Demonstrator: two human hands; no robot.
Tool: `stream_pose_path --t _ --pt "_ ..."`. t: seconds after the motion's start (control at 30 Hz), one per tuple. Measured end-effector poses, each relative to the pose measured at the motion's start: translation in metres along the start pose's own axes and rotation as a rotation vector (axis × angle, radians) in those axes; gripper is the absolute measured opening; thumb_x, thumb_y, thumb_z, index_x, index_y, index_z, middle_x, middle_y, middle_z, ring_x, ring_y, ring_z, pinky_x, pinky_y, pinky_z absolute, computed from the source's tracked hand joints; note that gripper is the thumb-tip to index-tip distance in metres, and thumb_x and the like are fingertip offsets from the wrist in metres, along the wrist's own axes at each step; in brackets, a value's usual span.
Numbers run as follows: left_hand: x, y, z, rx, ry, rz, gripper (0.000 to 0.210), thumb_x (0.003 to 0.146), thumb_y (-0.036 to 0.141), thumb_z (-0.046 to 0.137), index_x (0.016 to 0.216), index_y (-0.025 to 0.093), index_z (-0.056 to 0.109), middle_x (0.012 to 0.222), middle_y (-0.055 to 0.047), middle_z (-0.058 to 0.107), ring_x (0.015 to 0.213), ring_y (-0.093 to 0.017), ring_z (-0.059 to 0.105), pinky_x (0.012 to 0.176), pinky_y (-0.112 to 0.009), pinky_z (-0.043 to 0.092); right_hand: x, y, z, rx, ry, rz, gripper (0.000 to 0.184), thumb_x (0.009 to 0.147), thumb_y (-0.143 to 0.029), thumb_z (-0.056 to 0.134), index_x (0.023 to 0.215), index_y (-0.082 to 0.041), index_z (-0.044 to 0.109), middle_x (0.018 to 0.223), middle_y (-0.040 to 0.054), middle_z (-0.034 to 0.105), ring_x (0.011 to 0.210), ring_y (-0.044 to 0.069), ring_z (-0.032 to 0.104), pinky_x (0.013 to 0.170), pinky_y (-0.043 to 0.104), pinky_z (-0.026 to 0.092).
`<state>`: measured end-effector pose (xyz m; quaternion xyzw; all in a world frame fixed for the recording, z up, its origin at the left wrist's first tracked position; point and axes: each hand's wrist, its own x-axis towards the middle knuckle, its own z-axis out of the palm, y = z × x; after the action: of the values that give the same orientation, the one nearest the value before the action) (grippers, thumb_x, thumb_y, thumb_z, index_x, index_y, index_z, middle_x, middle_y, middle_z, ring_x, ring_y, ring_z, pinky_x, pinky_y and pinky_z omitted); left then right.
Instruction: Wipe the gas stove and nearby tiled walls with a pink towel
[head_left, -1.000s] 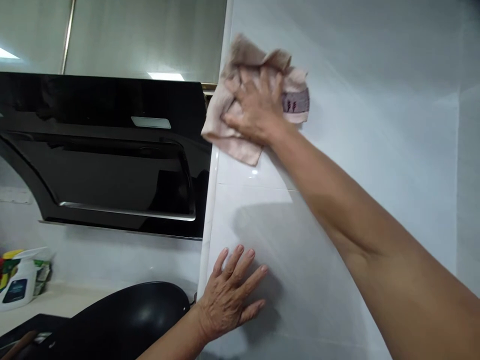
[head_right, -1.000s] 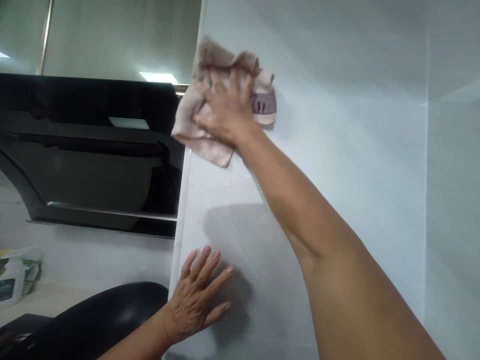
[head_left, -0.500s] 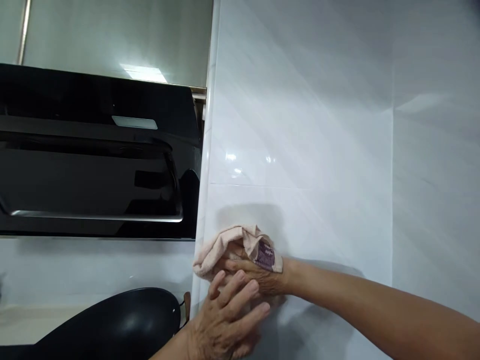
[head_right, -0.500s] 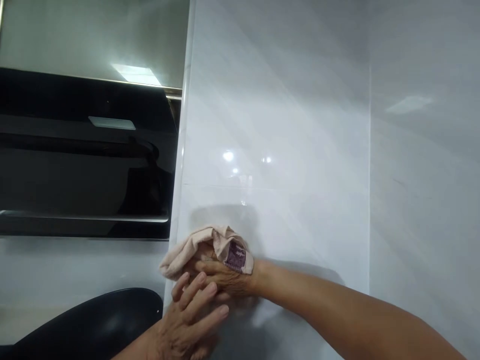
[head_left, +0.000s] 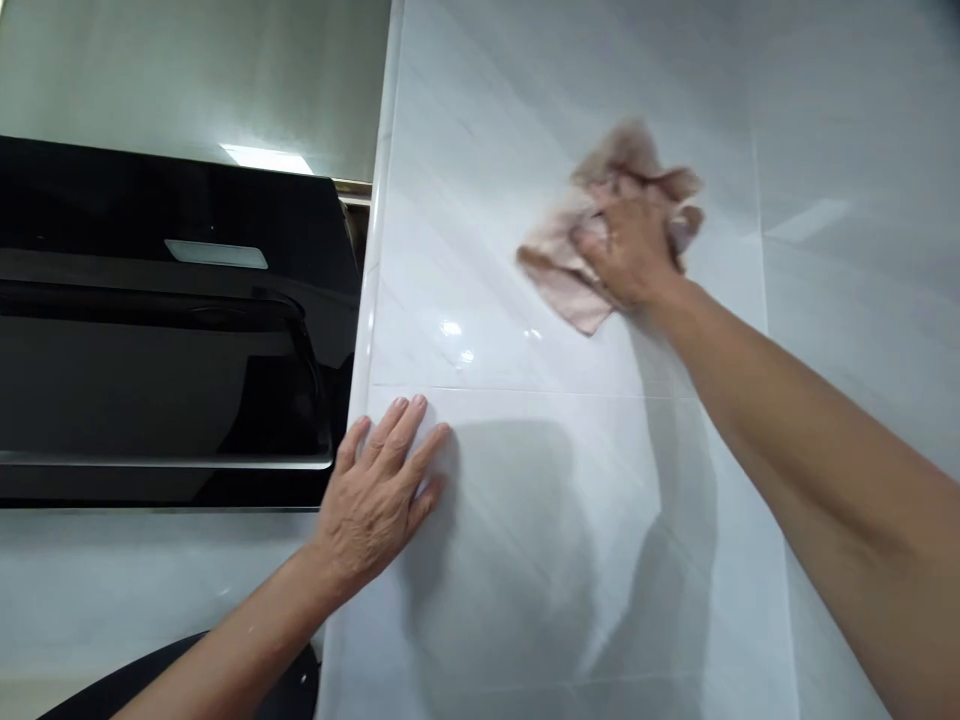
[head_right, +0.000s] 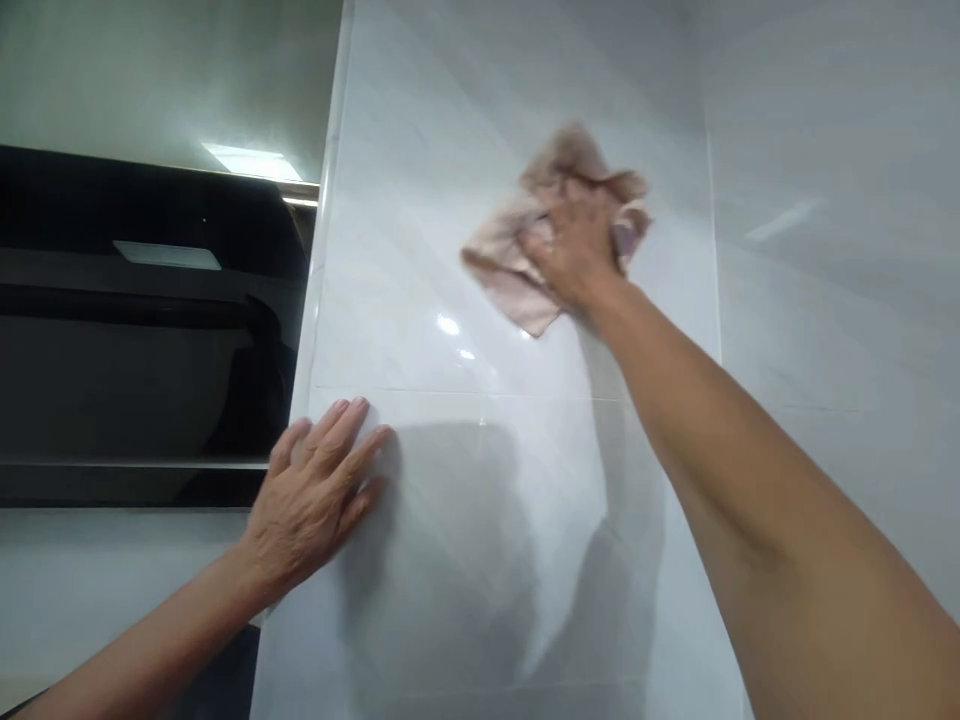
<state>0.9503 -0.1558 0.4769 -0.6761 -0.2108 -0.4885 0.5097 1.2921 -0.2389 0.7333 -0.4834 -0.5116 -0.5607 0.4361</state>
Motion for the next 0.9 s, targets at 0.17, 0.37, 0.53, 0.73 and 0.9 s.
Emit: stream_pose_path --t 0.17,0.37,0.53,0.73,0.9 --pt "-0.002 -0.023 0.001 -0.018 0.078 0.019 0.063 0.098 0.032 0.060 0.157 0.033 0.039 0.166 -0.009 0.039 0.153 -0.032 0.036 0.126 -0.054 0.020 -0.015 0.105 -0.013 -0.007 0.029 0.346 0.079 0.106 -0.056 0.034 0.160 -0.001 0.022 0.167 0.0259 0.019 0.152 0.044 0.017 0.114 0.070 0.013" --pt "-0.007 -0.030 0.010 -0.070 0.112 0.025 0.066 0.097 0.032 0.061 0.157 0.038 0.037 0.167 -0.005 0.038 0.153 -0.031 0.036 0.126 -0.054 0.022 -0.050 0.074 -0.004 -0.029 0.050 0.473 0.071 0.107 -0.051 0.036 0.164 -0.012 0.020 0.169 0.0223 0.015 0.151 0.044 0.015 0.112 0.073 0.011" --pt "-0.008 -0.031 0.010 -0.106 0.077 0.008 0.060 0.101 0.033 0.054 0.157 0.039 0.035 0.169 -0.002 0.033 0.156 -0.028 0.030 0.127 -0.051 0.018 -0.129 -0.018 0.018 -0.074 0.090 0.176 0.072 0.099 -0.047 0.048 0.162 -0.020 0.027 0.168 0.0160 0.019 0.149 0.046 0.018 0.115 0.073 0.019" --pt "-0.008 -0.032 0.011 -0.145 0.097 0.024 0.055 0.102 0.034 0.051 0.156 0.035 0.039 0.168 -0.004 0.036 0.157 -0.026 0.028 0.129 -0.049 0.016 -0.312 -0.108 0.049 0.143 0.116 -0.417 0.068 0.083 -0.060 0.060 0.148 -0.037 0.053 0.153 0.0082 0.049 0.148 0.049 0.023 0.111 0.077 0.024" --pt "-0.008 -0.033 0.009 -0.184 0.083 0.017 0.054 0.104 0.035 0.047 0.156 0.037 0.037 0.168 -0.002 0.034 0.157 -0.027 0.028 0.129 -0.049 0.016 -0.391 -0.158 0.076 0.430 0.113 -1.020 0.055 0.090 -0.070 0.053 0.125 -0.033 0.073 0.138 -0.0002 0.065 0.147 0.023 0.036 0.120 0.036 0.034"
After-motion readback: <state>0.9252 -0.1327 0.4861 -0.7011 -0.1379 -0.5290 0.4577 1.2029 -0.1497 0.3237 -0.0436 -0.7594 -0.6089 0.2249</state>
